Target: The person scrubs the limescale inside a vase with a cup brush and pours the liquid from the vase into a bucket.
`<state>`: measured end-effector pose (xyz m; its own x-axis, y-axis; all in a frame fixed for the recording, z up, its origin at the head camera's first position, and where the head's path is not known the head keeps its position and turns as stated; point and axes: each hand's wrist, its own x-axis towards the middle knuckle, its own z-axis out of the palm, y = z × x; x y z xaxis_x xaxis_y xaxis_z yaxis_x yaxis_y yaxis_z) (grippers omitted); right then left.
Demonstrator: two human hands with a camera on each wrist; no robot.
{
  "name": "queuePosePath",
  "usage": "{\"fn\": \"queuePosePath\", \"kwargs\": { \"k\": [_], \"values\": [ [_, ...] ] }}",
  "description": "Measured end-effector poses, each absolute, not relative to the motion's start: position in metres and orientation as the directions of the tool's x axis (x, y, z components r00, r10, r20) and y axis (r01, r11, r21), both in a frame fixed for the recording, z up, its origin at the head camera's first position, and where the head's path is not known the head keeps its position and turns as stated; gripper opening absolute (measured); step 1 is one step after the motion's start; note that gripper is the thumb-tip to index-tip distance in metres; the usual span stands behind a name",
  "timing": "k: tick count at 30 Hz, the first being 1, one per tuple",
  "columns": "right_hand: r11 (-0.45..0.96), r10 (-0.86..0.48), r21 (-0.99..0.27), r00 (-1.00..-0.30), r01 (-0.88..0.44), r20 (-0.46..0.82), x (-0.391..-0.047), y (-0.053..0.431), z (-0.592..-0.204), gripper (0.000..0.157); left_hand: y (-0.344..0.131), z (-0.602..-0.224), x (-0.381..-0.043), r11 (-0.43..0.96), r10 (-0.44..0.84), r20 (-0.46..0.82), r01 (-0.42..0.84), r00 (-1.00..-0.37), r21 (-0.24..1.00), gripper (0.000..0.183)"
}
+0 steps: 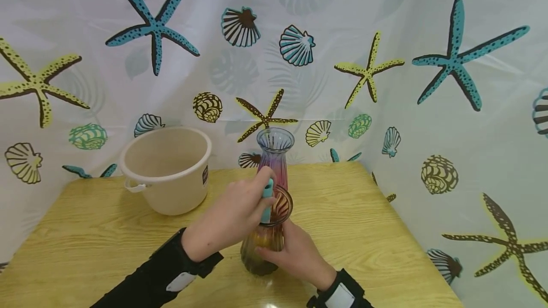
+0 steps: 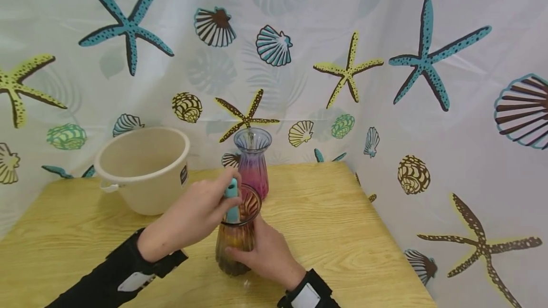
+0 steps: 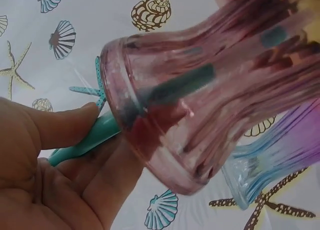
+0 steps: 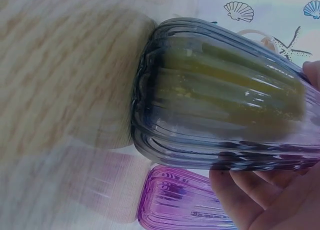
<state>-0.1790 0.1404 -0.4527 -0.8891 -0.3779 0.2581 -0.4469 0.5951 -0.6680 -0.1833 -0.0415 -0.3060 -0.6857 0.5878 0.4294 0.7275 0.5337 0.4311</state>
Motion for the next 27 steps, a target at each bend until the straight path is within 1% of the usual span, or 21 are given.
{"fn": "queuePosePath", "kwargs": {
  "k": [5, 12, 18, 23, 27],
  "values": [
    [0.594, -0.383, -0.666, -0.887, -0.451, 0.259, -0.179, 0.141, -0.454, 0.087, -0.036, -0.311, -0.183, 0.518, 0.575, 0.453, 0.732, -0.681, 0.442, 0.022],
    [0.598, -0.388, -0.654, -0.881, -0.464, 0.271, -0.179, 0.142, -0.454, 0.091, -0.029, -0.319, -0.184, 0.485, 0.577, 0.522, 0.778, -0.628, 0.4, 0.021],
    [0.599, -0.384, -0.659, -0.885, -0.455, 0.263, -0.18, 0.142, -0.455, 0.089, -0.028, -0.324, -0.188, 0.489, 0.57, 0.559, 0.795, -0.603, 0.359, 0.023],
    [0.606, -0.38, -0.653, -0.887, -0.454, 0.264, -0.182, 0.142, -0.458, 0.087, -0.032, -0.324, -0.192, 0.518, 0.565, 0.59, 0.805, -0.576, 0.29, 0.027],
    [0.615, -0.376, -0.646, -0.888, -0.453, 0.265, -0.183, 0.141, -0.459, 0.084, -0.035, -0.32, -0.191, 0.553, 0.562, 0.577, 0.788, -0.593, 0.271, 0.028]
  ]
}}
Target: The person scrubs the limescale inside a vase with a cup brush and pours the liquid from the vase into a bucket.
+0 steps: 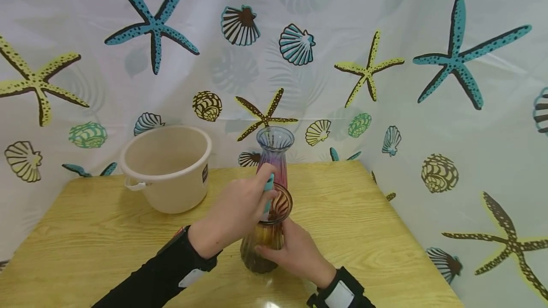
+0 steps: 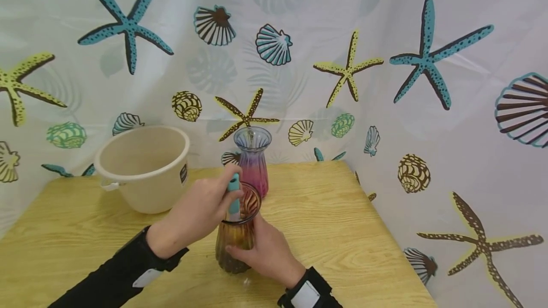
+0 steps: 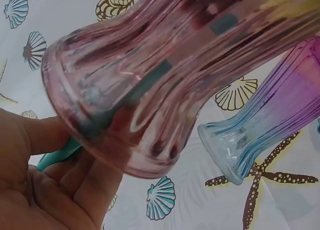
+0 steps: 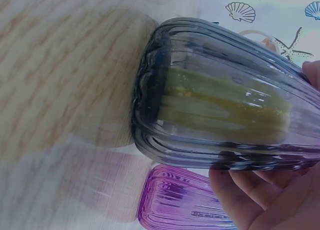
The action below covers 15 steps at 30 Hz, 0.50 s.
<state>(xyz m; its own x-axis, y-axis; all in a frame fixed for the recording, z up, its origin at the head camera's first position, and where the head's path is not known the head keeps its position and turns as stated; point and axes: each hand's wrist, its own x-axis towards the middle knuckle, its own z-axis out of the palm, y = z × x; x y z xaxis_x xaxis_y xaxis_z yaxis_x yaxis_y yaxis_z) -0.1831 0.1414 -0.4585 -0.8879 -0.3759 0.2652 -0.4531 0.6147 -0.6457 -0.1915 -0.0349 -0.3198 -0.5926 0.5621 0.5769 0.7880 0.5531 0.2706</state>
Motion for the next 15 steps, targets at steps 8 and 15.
{"fn": "queuePosePath", "kwargs": {
  "k": [8, 15],
  "values": [
    [0.625, -0.373, -0.636, -0.889, -0.453, 0.266, -0.182, 0.142, -0.459, 0.087, -0.04, -0.311, -0.188, 0.575, 0.586, 0.511, 0.767, -0.628, 0.284, 0.027],
    [0.618, -0.374, -0.648, -0.891, -0.445, 0.255, -0.182, 0.142, -0.46, 0.086, -0.041, -0.309, -0.185, 0.568, 0.561, 0.485, 0.738, -0.671, 0.364, 0.026]
  ]
}}
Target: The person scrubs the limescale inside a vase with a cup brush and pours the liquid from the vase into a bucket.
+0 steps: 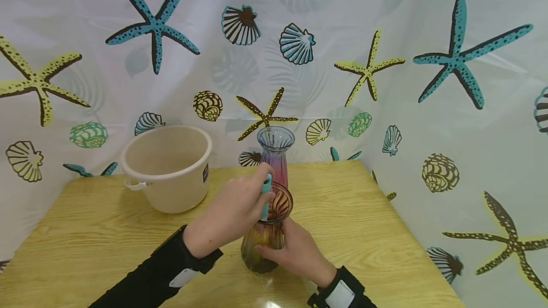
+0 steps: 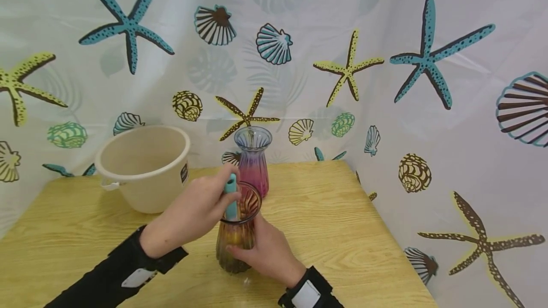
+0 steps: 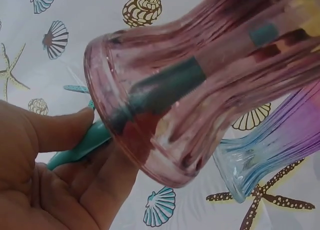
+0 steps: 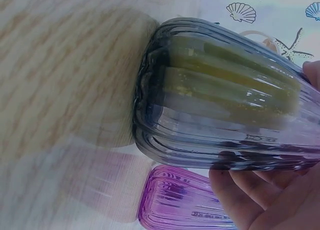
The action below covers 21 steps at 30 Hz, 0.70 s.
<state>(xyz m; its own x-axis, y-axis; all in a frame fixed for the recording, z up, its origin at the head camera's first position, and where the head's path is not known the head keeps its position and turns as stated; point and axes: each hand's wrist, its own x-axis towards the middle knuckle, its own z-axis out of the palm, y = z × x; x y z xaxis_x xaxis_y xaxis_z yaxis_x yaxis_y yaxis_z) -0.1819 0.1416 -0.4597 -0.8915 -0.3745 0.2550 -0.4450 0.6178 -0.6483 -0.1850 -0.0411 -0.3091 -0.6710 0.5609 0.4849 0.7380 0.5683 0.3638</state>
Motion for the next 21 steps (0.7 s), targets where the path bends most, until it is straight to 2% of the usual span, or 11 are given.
{"fn": "queuePosePath", "kwargs": {
  "k": [4, 8, 11, 18, 21],
  "values": [
    [0.616, -0.377, -0.652, -0.892, -0.442, 0.249, -0.182, 0.141, -0.459, 0.087, -0.039, -0.311, -0.183, 0.578, 0.52, 0.491, 0.711, -0.699, 0.4, 0.025],
    [0.61, -0.386, -0.646, -0.885, -0.458, 0.262, -0.183, 0.142, -0.459, 0.088, -0.034, -0.315, -0.179, 0.571, 0.498, 0.51, 0.708, -0.701, 0.416, 0.025],
    [0.599, -0.396, -0.643, -0.875, -0.477, 0.28, -0.182, 0.143, -0.458, 0.089, -0.03, -0.319, -0.177, 0.556, 0.505, 0.534, 0.729, -0.678, 0.4, 0.026],
    [0.598, -0.401, -0.641, -0.872, -0.48, 0.28, -0.182, 0.142, -0.459, 0.091, -0.027, -0.326, -0.175, 0.519, 0.554, 0.598, 0.802, -0.579, 0.297, 0.025],
    [0.606, -0.395, -0.638, -0.875, -0.476, 0.278, -0.182, 0.142, -0.459, 0.091, -0.027, -0.326, -0.178, 0.522, 0.569, 0.594, 0.808, -0.569, 0.274, 0.025]
  ]
}}
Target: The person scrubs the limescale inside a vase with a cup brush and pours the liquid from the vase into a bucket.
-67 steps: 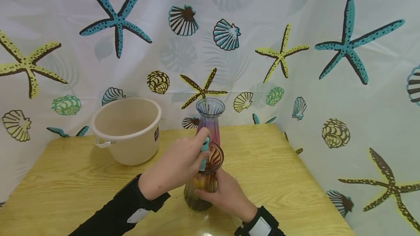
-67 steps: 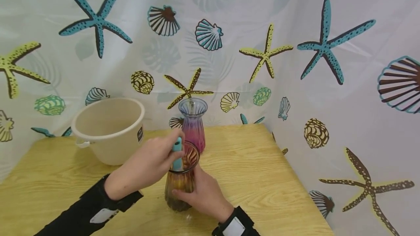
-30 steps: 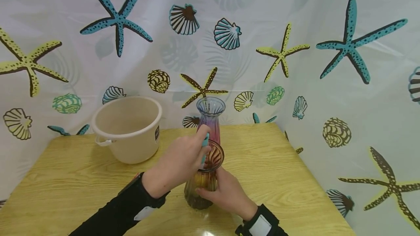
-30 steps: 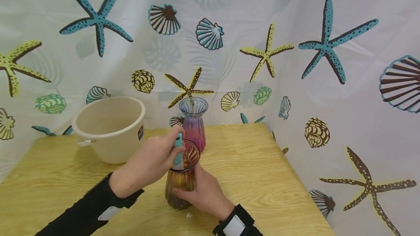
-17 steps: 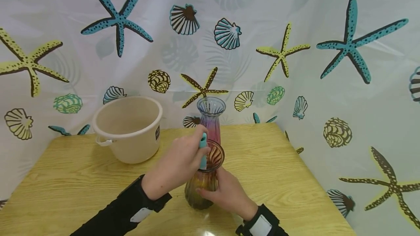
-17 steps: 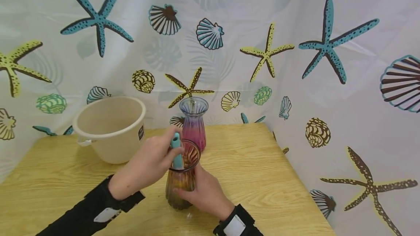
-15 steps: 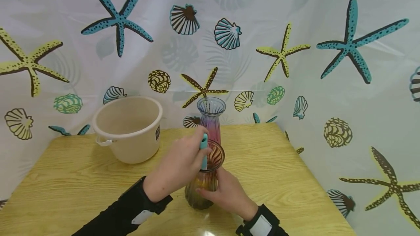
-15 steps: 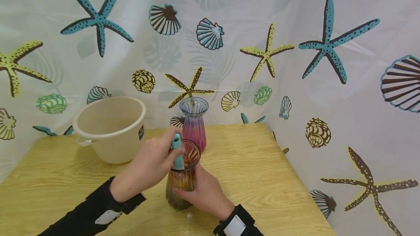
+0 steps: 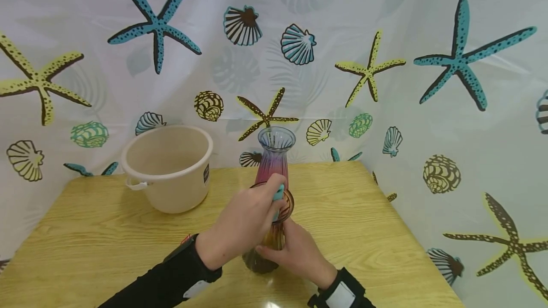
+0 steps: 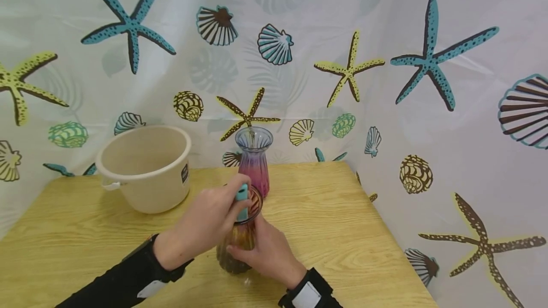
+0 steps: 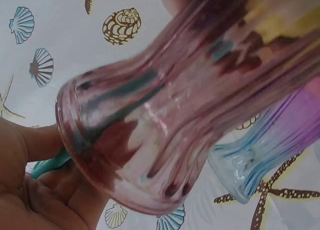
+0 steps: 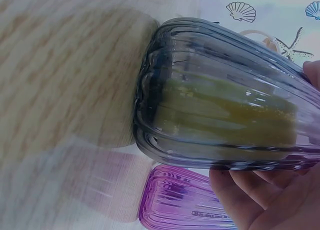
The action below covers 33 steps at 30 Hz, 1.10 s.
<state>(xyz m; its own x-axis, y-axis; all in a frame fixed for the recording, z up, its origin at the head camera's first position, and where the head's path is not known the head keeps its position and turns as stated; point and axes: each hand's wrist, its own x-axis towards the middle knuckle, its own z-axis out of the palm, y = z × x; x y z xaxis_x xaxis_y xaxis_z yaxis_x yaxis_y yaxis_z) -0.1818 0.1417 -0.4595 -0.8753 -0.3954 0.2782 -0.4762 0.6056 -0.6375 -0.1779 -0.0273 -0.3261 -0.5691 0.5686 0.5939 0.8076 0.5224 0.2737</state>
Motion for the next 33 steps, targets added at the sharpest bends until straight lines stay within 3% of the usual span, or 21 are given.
{"fn": "queuePosePath", "kwargs": {
  "k": [14, 25, 33],
  "values": [
    [0.608, -0.38, -0.652, -0.887, -0.453, 0.263, -0.179, 0.139, -0.459, 0.084, -0.032, -0.314, -0.186, 0.6, 0.576, 0.564, 0.775, -0.592, 0.2, 0.026],
    [0.61, -0.38, -0.648, -0.886, -0.455, 0.264, -0.178, 0.139, -0.462, 0.089, -0.043, -0.307, -0.181, 0.565, 0.562, 0.442, 0.715, -0.699, 0.412, 0.021],
    [0.604, -0.374, -0.662, -0.891, -0.445, 0.258, -0.18, 0.138, -0.462, 0.089, -0.042, -0.311, -0.177, 0.562, 0.503, 0.433, 0.664, -0.748, 0.493, 0.022]
  ]
}}
